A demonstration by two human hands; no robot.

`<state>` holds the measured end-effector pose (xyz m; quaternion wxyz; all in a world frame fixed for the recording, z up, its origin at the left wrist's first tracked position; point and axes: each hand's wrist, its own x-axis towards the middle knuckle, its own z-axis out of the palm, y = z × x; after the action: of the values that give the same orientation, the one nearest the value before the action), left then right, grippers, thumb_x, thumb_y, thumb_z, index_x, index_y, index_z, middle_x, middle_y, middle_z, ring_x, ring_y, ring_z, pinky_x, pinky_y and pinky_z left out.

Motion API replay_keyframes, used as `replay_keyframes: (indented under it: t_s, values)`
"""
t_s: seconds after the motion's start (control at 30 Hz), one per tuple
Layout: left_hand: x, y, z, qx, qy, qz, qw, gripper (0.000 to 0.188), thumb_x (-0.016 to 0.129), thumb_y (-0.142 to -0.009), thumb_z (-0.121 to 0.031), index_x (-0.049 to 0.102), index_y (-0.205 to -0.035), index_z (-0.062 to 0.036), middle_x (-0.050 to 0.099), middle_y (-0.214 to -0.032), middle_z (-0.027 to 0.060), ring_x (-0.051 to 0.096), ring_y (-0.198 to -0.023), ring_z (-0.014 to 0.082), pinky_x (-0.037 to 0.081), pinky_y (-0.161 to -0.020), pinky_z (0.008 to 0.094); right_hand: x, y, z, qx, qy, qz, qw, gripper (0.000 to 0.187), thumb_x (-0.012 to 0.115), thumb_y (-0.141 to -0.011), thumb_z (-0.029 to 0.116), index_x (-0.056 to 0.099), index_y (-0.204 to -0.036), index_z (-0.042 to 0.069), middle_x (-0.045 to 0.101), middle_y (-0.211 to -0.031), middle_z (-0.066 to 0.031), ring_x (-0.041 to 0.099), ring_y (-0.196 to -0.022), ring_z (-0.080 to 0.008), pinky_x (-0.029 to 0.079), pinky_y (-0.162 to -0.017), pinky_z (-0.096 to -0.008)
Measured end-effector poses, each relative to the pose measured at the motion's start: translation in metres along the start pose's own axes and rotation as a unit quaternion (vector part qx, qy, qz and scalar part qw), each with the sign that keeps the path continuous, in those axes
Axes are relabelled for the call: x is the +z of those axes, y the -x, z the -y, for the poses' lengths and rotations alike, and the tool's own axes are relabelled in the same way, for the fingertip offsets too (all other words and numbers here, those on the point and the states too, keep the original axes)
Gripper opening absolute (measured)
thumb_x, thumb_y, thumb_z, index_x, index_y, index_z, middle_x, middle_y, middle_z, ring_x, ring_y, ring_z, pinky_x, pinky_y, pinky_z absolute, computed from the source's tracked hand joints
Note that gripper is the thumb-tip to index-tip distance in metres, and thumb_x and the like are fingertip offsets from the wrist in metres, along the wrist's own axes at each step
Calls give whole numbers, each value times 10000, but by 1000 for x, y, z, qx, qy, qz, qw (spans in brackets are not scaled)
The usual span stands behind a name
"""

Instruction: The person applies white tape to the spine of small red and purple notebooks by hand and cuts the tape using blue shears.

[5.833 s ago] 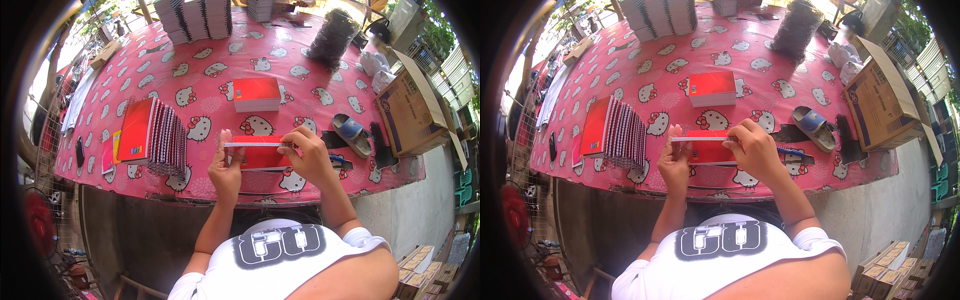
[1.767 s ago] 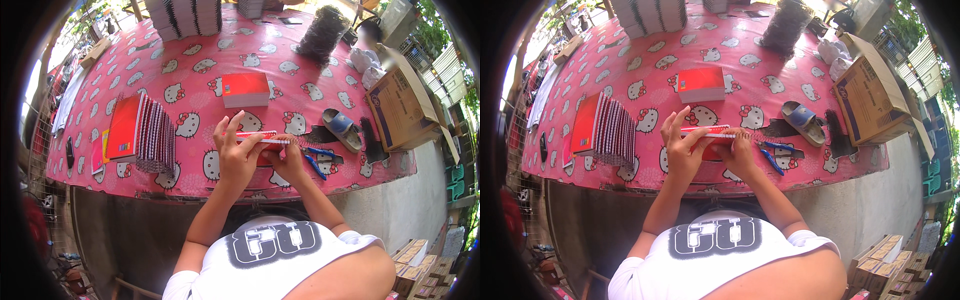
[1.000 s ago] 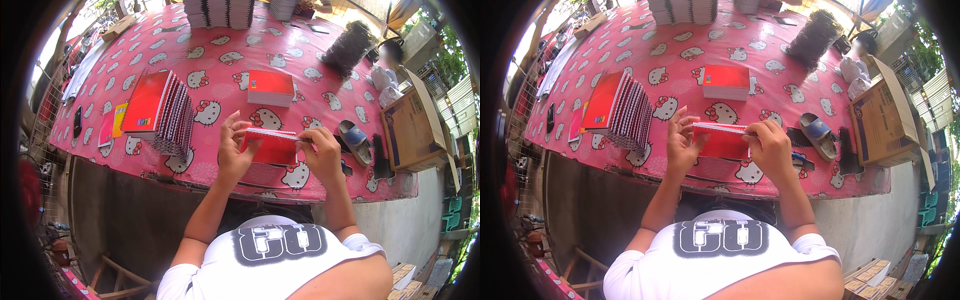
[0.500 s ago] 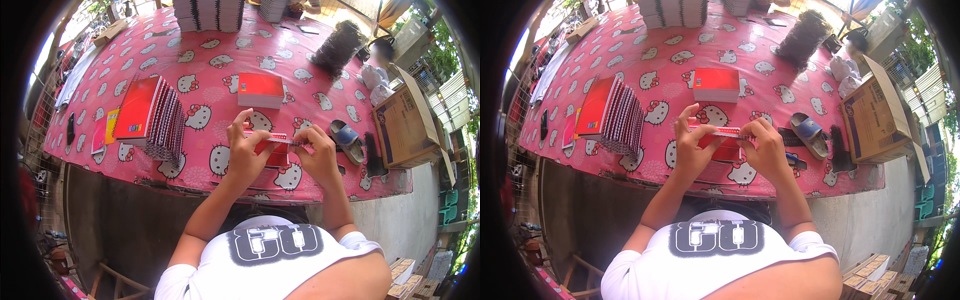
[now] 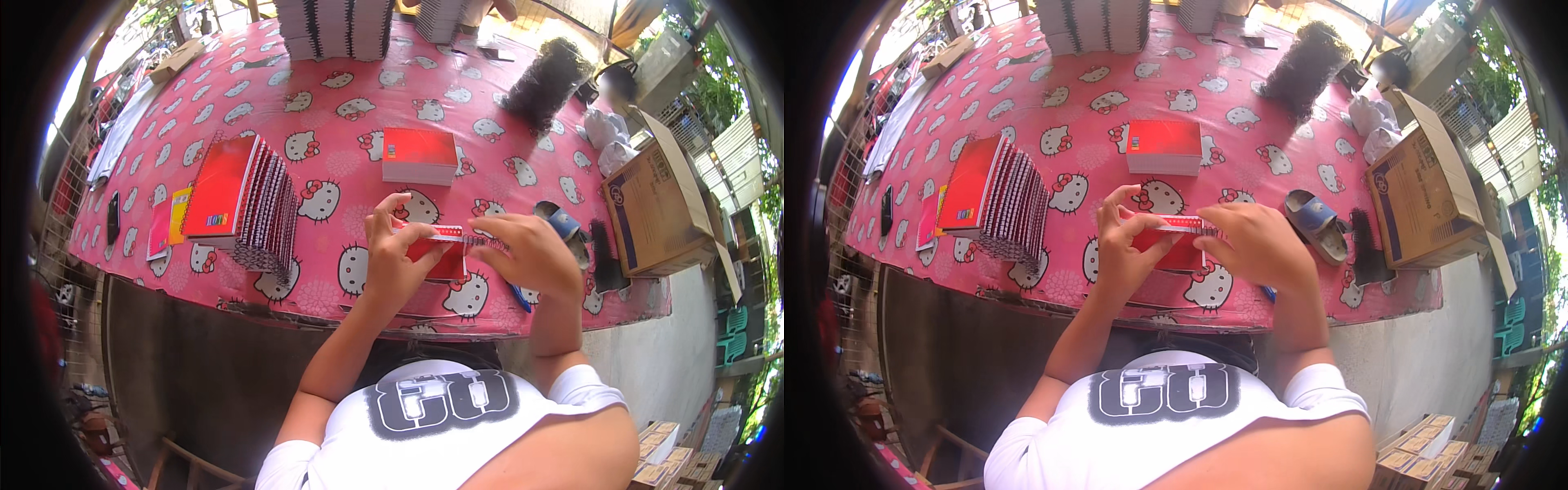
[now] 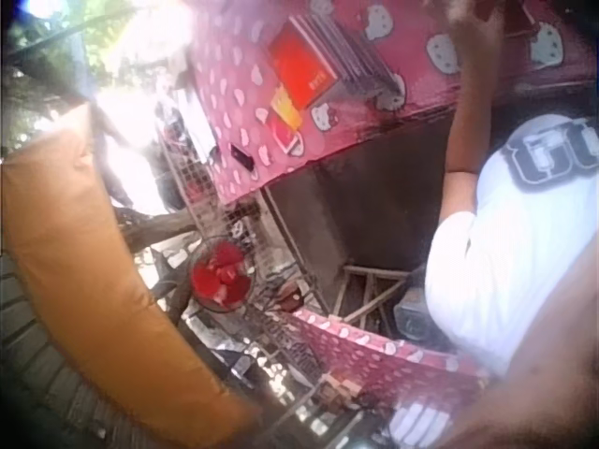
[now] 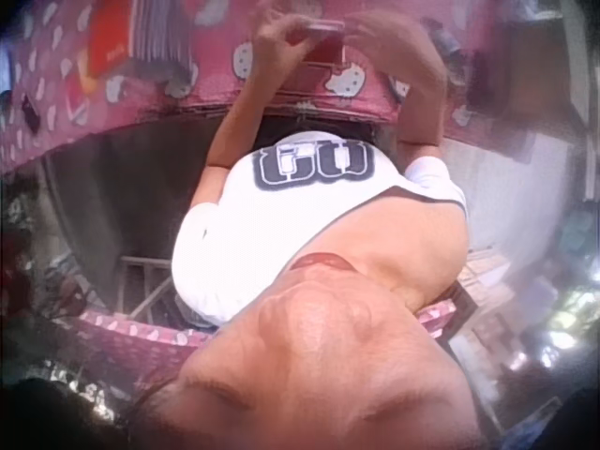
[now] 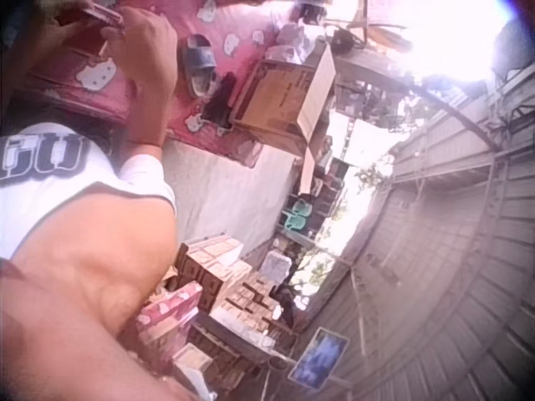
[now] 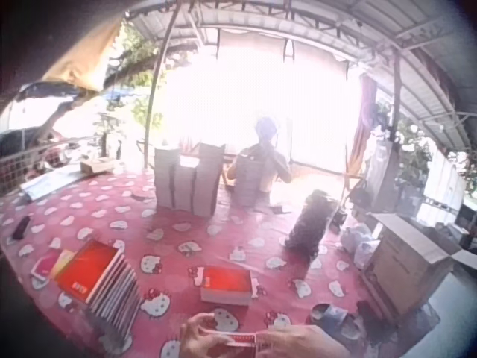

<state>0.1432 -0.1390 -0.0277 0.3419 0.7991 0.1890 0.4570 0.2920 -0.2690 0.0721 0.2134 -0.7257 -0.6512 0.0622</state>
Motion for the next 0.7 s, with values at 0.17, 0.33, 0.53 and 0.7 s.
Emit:
replay_keyframes:
  t_s: [0.17,0.33,0.53,0.7]
  values:
    - [0,-4,1,-2,11,27,1000,254,861,-609,-115,711,-814,-101,496,-1263,109,489,-1003,275,434,-869,402,19,-16,-5,48,68,133,988,274,718,-760,235,669,-936,31,674,-865,-167,650,-849,-360,501,-726,-456]
    - [2,-7,1,-3,31,33,999,256,854,-612,-110,723,-831,-111,514,-1227,113,496,-1054,292,437,-864,411,16,-13,9,41,47,139,988,383,715,-762,265,637,-1068,48,672,-916,-178,639,-904,-364,499,-765,-451]
    - [1,-6,-1,-6,29,9,1000,301,870,-630,-149,704,-880,-121,550,-1150,91,543,-988,231,450,-818,348,30,-25,1,5,71,134,988,224,679,-758,184,665,-911,21,664,-773,-176,654,-793,-359,508,-698,-448]
    - [-4,-6,5,-40,48,-8,998,478,860,-642,-127,582,-1029,-88,539,-1044,82,545,-916,212,479,-791,326,11,-25,27,31,27,105,994,233,680,-762,192,663,-918,21,670,-802,-167,660,-797,-354,517,-682,-437]
